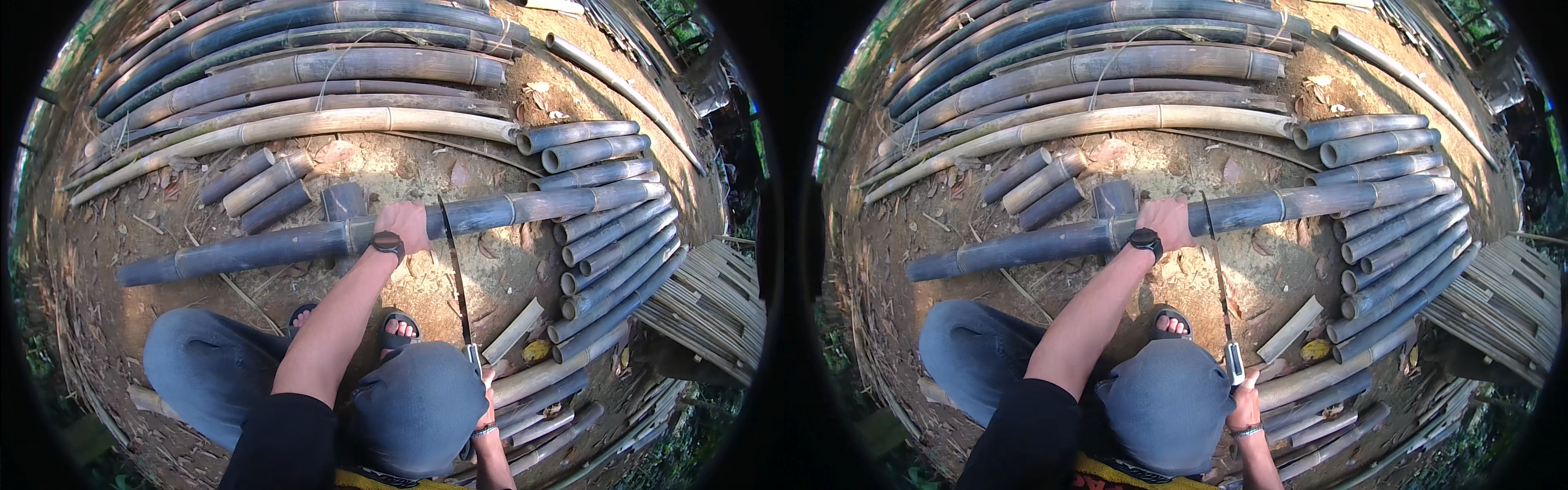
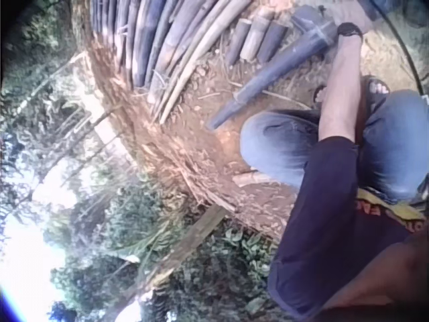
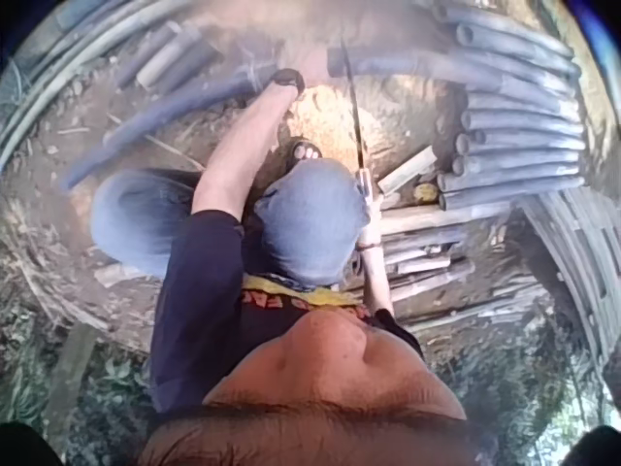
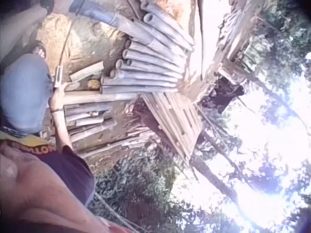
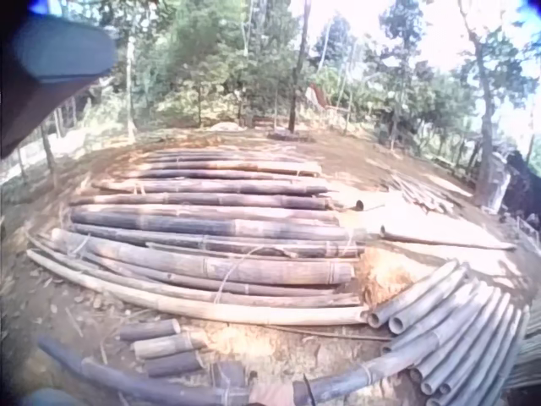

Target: The person saws a bamboo pole using a hand saw and then moves pieces of bamboo on the ground.

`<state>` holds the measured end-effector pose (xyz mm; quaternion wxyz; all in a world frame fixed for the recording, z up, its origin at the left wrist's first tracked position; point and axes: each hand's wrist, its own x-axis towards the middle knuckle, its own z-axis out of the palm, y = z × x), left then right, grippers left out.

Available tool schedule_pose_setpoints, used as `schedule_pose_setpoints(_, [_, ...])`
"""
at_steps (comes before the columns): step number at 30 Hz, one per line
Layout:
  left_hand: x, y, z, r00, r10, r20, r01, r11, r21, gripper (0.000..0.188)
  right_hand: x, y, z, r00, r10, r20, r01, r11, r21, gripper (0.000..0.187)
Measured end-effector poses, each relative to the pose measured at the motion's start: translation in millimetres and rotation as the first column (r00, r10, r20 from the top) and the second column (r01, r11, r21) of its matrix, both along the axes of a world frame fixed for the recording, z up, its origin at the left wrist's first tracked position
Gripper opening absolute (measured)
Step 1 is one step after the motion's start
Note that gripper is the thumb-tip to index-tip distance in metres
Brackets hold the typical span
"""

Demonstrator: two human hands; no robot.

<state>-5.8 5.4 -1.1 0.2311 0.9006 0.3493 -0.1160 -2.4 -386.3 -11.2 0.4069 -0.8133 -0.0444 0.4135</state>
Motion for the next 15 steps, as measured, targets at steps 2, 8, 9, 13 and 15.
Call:
schedule_pose_setpoints(2, [-0.8,-9.2,-0.1,1.000,-0.029,0.007,0.029,1.000,0.002,0.053,-6.5,38.6,11.1,0.835,0.440,0.332,-0.360,0.891,-0.276,0.052])
schedule_pose_setpoints(8, [-8.1,2.5,-9.3,0.999,-0.046,0.005,0.046,0.999,-0.027,0.064,1.8,82.2,10.0,0.847,0.407,0.342,-0.326,0.906,-0.271,0.033])
schedule_pose_setpoints(9, [-6.5,2.1,-8.0,0.999,-0.042,0.005,0.042,0.999,-0.013,0.064,2.7,78.3,13.7,0.832,0.418,0.363,-0.335,0.902,-0.272,0.034])
schedule_pose_setpoints(13, [-7.0,-4.7,-7.0,0.999,-0.032,0.032,0.031,0.999,0.011,0.063,0.0,60.9,23.5,0.779,0.450,0.437,-0.351,0.890,-0.292,0.037])
schedule_pose_setpoints(15, [-14.2,2.2,-7.8,0.999,-0.031,0.029,0.031,0.999,0.019,0.062,24.1,132.6,1.5,0.695,0.457,0.555,-0.436,0.882,-0.181,0.035])
